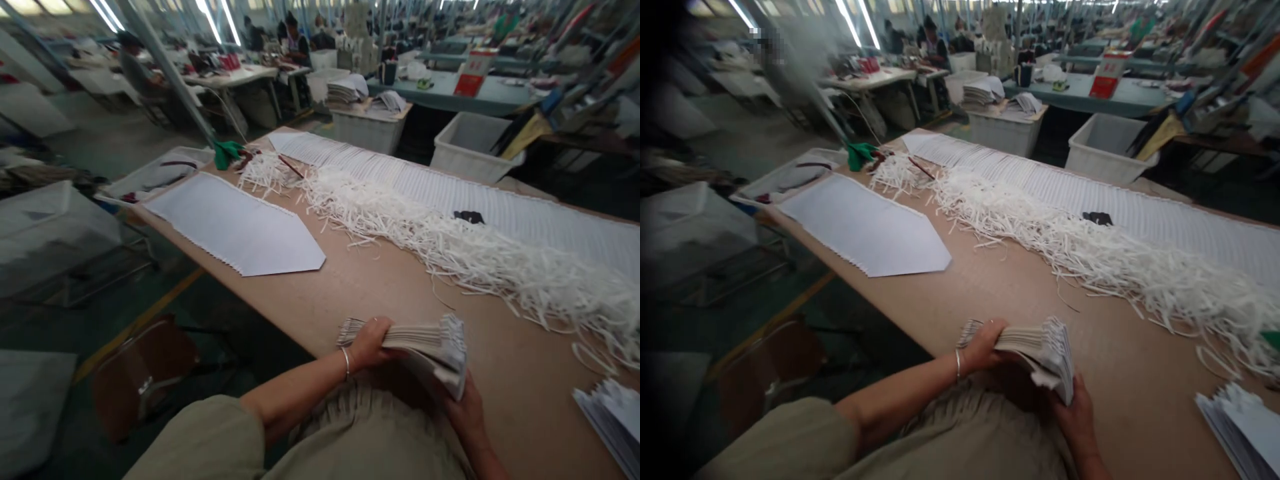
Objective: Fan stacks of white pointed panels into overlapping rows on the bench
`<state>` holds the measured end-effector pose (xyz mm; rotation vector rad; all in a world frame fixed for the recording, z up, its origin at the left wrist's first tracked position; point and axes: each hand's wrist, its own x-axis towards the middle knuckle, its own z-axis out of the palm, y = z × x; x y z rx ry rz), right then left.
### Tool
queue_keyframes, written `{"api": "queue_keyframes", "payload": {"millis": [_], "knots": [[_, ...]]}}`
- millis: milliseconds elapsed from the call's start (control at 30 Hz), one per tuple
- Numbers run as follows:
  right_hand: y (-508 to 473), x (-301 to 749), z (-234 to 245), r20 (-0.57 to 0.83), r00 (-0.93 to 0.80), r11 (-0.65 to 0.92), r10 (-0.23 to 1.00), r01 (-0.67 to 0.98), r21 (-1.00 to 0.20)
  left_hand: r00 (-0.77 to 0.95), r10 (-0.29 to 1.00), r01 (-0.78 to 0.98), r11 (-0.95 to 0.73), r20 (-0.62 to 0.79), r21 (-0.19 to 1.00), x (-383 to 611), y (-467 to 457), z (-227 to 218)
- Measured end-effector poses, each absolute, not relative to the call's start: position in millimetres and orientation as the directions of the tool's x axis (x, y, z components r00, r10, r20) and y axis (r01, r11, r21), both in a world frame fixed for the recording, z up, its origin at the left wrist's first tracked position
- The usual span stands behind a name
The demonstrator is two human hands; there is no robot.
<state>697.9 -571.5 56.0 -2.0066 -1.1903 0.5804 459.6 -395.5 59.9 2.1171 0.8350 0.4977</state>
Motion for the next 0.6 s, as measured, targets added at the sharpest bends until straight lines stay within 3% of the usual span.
{"api": "queue_keyframes", "payload": {"millis": [233,400,600], "knots": [[-573.8,702.1,47.0,0.050,0.366,-0.214,0.929,0.644,-0.735,0.753,0.645,0.317,-0.530,0.132,0.786,447.7,-387.8,51.3],[-576.4,703.6,40.9,0.016,0.455,-0.303,0.890,0.617,-0.726,0.706,0.705,0.400,-0.473,0.065,0.785,452.5,-387.9,42.5],[-580.9,710.7,38.1,-0.011,0.338,-0.228,0.941,0.609,-0.760,0.759,0.622,0.272,-0.573,0.194,0.773,441.9,-383.7,44.6]]}}
